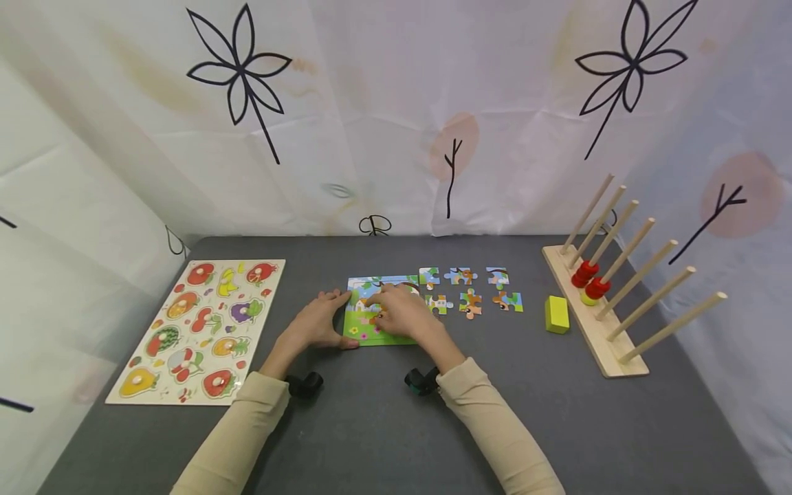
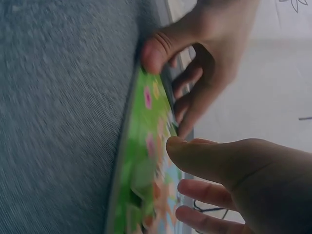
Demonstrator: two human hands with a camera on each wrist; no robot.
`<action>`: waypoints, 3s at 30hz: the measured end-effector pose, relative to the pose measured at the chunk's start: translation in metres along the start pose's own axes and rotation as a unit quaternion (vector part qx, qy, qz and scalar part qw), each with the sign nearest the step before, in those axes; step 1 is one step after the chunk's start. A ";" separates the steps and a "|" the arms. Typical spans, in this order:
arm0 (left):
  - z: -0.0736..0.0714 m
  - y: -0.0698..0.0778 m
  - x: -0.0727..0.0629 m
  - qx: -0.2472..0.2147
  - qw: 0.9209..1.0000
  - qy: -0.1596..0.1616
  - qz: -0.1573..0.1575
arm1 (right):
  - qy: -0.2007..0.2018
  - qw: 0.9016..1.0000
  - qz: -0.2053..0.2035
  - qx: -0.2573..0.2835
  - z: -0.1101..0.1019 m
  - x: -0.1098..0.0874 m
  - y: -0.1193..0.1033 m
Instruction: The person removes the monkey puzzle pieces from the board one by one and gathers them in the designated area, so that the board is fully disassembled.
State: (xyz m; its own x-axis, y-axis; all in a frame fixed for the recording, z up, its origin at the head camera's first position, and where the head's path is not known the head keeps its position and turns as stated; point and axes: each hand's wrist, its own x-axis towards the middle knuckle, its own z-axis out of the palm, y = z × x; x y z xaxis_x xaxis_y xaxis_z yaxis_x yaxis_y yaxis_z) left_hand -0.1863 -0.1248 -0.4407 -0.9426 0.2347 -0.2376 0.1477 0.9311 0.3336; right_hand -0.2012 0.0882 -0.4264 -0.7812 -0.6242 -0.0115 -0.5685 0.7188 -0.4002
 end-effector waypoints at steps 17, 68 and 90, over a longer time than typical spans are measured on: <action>0.001 0.000 0.000 -0.002 1.000 0.004 -0.004 | -0.022 0.998 -0.060 -0.025 0.013 0.001 -0.017; -0.003 -0.001 -0.001 0.002 1.000 -0.022 0.014 | -0.052 0.998 0.012 -0.027 0.022 0.009 -0.027; -0.005 0.002 -0.004 -0.003 1.000 -0.023 0.015 | -0.024 0.999 -0.024 -0.002 0.021 0.006 -0.028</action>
State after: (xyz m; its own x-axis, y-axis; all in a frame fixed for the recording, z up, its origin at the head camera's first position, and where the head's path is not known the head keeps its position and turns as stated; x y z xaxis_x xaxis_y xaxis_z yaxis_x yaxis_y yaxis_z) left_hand -0.1838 -0.1257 -0.4347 -0.9231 0.2752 -0.2688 0.1740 0.9219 0.3461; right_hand -0.1842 0.0578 -0.4345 -0.7399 -0.6718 -0.0364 -0.6058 0.6888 -0.3981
